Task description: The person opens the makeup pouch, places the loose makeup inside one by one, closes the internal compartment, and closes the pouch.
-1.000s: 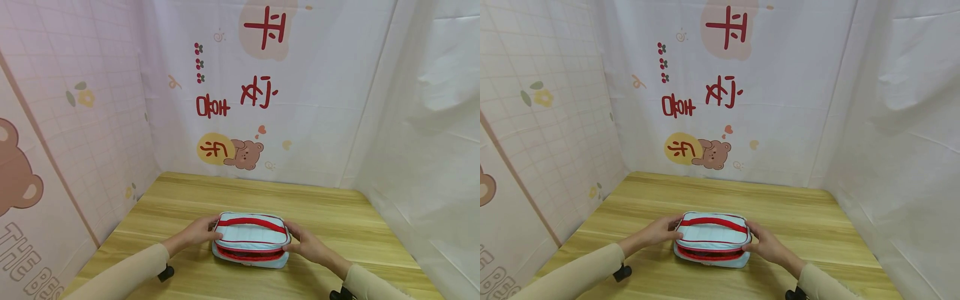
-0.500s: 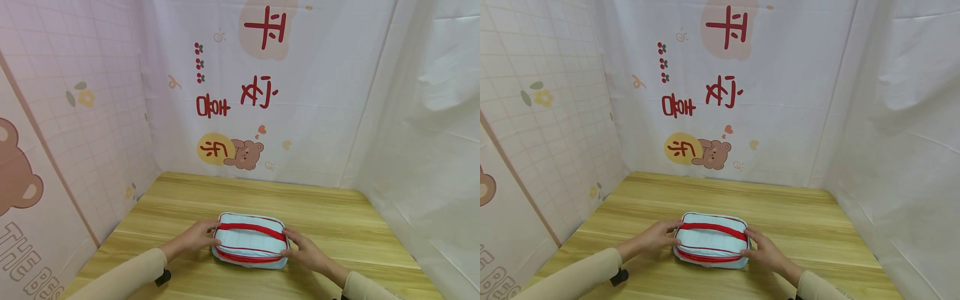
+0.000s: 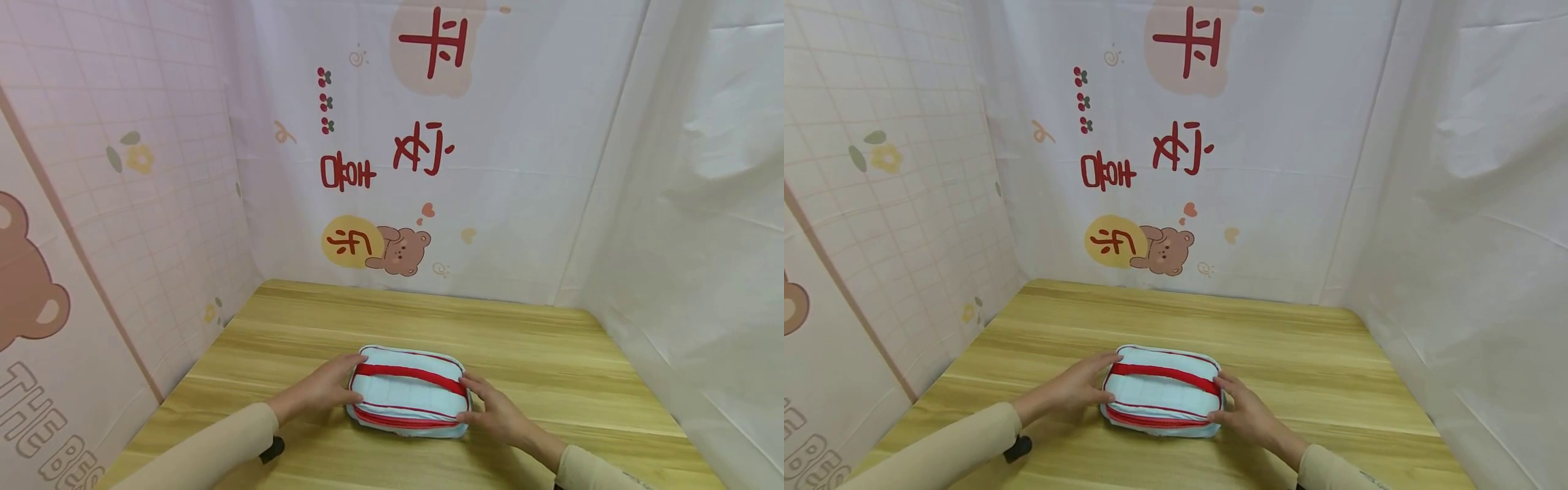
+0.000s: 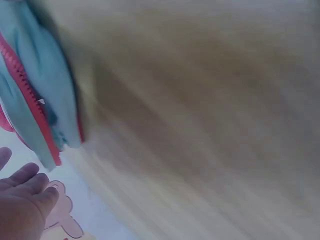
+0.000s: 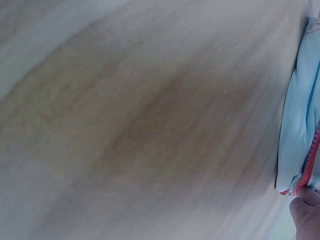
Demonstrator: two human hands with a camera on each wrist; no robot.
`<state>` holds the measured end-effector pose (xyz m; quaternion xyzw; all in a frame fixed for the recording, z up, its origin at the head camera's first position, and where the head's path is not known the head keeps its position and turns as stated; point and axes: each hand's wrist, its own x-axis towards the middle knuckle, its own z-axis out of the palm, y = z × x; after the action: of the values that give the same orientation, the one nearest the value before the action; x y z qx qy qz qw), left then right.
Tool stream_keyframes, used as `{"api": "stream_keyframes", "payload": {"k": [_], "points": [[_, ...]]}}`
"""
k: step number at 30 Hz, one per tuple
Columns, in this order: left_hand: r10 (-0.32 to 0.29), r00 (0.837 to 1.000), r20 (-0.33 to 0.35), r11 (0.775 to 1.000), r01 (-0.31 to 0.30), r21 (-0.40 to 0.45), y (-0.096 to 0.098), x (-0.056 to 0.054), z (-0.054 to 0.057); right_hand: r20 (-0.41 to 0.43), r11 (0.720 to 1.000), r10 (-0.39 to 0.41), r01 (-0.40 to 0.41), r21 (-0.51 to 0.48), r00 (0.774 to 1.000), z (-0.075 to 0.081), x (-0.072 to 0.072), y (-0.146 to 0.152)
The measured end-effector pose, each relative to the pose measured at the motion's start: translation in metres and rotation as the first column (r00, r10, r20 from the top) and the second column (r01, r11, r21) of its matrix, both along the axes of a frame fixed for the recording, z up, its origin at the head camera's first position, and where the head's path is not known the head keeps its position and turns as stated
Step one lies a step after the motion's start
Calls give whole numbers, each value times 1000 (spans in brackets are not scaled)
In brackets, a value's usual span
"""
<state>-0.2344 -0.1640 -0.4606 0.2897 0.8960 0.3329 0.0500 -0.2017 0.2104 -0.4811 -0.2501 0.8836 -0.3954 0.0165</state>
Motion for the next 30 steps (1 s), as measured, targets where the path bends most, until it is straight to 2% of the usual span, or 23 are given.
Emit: {"api": "stream_keyframes", "payload": {"k": [9, 16, 19, 26, 30], "points": [[-13, 998, 54, 999, 15, -32, 32, -7, 12, -2, 1000, 5, -5, -8, 1000, -1, 0, 1], [-33, 999, 4, 995, 33, -93, 54, -9, 10, 2, 1000, -1, 1, -21, 1000, 1, 1, 0], [-28, 1000, 2, 994, 28, -107, 56, -10, 6, -2, 1000, -12, 12, -15, 1000, 3, 1, -1], [-11, 997, 74, 998, 16, -63, 53, -13, 1, -28, 1000, -6, 6, -20, 1000, 9, -2, 0], [-8, 997, 77, 1000, 11, -29, 49, -14, -5, 12, 1000, -25, 25, 0, 1000, 13, -6, 2]]}}
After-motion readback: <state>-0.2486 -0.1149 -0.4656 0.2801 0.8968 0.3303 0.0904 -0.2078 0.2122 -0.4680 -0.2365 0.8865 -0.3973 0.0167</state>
